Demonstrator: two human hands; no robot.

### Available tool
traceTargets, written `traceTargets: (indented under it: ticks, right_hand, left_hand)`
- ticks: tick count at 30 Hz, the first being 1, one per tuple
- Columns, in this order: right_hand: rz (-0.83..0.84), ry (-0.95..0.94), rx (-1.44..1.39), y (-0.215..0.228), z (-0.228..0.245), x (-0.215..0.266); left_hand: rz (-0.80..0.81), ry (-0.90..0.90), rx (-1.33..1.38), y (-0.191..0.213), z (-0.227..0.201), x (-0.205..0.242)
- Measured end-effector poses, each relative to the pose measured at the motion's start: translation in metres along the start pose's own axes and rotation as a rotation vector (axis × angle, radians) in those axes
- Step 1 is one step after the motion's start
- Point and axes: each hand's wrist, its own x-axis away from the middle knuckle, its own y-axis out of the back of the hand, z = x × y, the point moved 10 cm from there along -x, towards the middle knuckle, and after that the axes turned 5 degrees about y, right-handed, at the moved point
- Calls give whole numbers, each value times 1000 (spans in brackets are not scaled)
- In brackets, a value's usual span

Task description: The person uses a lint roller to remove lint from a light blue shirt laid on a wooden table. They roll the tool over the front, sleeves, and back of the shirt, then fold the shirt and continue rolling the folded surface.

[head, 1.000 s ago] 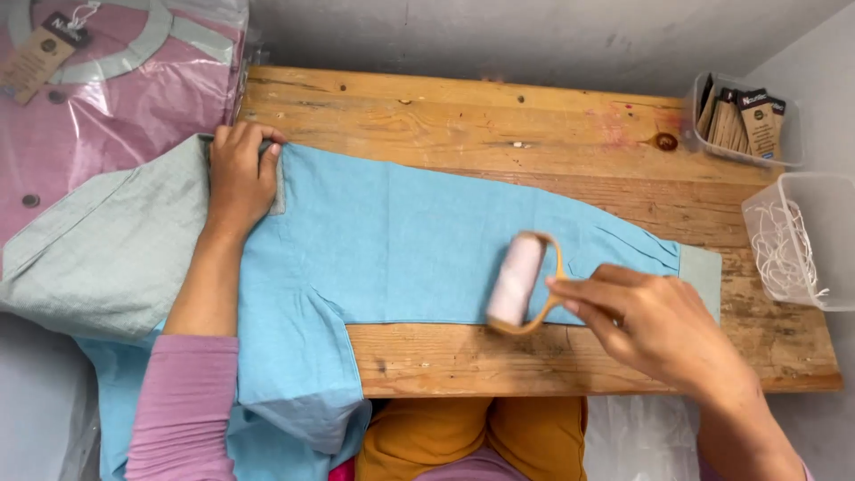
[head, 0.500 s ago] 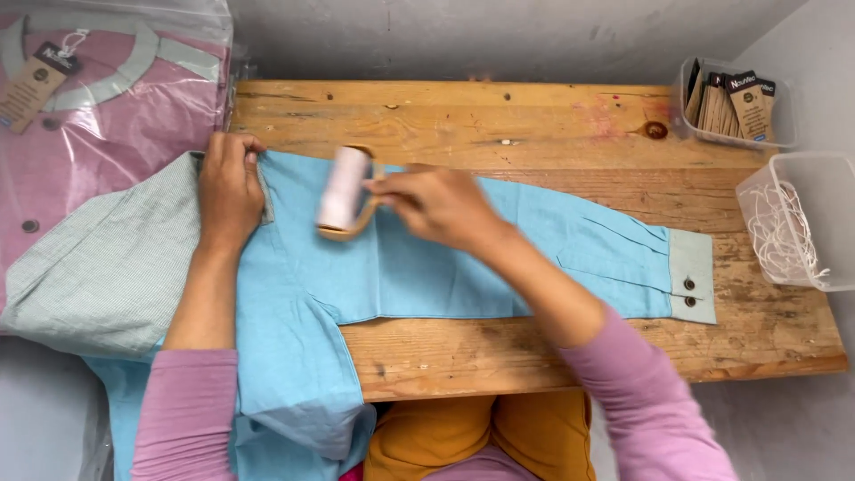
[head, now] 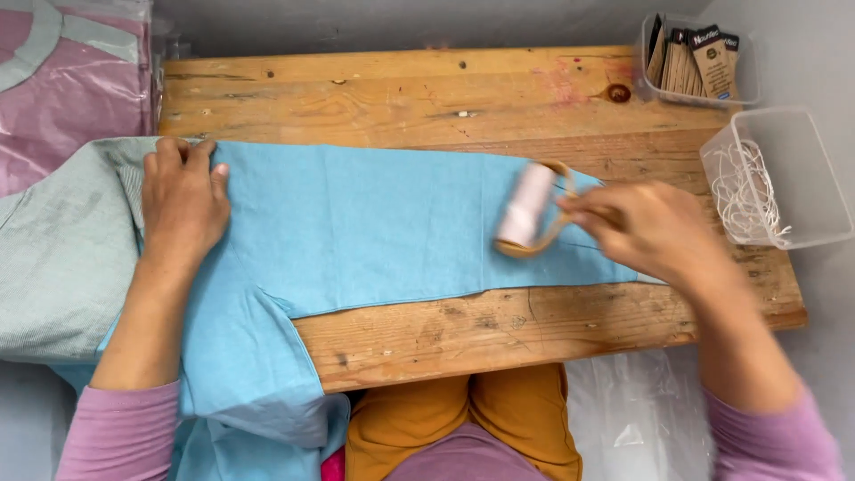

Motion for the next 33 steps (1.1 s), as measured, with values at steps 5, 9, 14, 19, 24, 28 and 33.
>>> traceTargets:
  ticks: [5,9,14,19,24,28,33]
  right_hand:
    - [-187,259,-248,-3,76,-64]
    - [-90,289,-410,-11,38,-56]
    - [34,8,-211,-9,-92,27]
    - [-175,149,-208,28,-25,12]
    - [-245,868,-519,15,216,-88]
    - [-336,826,-512,-20,297,-153]
    - [-279,786,-502,-33,276,-153]
  left_hand:
    - [156,105,105,12,-7,12]
    - [254,103,195,5,1,11]
    - [146,80,256,16,-1,10]
    - [-69,13,509,31,16,12]
    - [-135,234,918,32,42,15]
    - [-147,245,940,36,42,14]
    - [-91,286,879,35,40,18]
